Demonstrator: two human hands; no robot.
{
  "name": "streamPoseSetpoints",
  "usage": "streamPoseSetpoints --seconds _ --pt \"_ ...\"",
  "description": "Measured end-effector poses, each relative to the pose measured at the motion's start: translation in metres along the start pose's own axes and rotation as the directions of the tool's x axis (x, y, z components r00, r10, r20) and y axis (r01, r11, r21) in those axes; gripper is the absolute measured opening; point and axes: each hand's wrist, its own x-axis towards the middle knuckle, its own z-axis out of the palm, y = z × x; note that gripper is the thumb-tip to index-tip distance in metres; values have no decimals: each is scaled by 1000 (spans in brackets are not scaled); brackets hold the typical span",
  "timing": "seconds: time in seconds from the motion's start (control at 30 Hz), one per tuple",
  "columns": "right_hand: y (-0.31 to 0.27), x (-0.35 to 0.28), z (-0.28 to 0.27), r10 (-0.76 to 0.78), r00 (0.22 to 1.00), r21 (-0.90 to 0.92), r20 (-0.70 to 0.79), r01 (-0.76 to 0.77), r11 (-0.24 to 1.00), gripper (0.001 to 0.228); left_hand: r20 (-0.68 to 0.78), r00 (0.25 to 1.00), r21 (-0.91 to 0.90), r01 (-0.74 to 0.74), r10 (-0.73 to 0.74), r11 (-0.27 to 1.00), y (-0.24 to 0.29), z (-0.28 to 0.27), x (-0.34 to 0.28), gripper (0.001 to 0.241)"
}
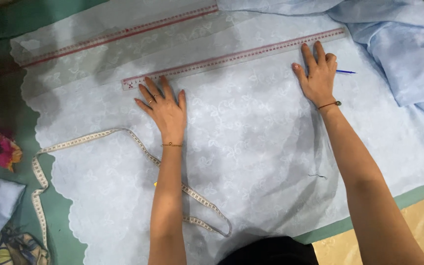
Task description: Measuring and marking a piece of blue lace fabric on a workbench using a measuring tape and ruler.
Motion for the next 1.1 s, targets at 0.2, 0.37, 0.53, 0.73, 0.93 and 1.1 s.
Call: streamPoseSetpoints --seconds 0.2,0.37,0.53,0.73,0.93,1.1 --pt "-1 27 8 -92 991 -4 -92 92 996 40 3 1000 19 -2 2 1000 0 2 1 66" --pt "68 80 52 -99 994 -106 -38 94 990 34 12 1000 8 6 -6 1000 1 0 0 65" --pt "130 110 71 -92 996 -226 2 90 970 46 -7 1000 16 21 -21 1000 2 1 2 66" --pt "9 115 28 -292 955 -216 -52 275 937 34 -12 999 32 48 -48 998 2 0 1 68" --pt "-115 102 -15 -283 958 98 39 278 956 29 -7 998 18 57 -57 998 6 -5 2 67" --pt "-156 95 -19 -392 920 287 12 372 883 28 -12 998 -2 67 -67 998 8 -8 3 67"
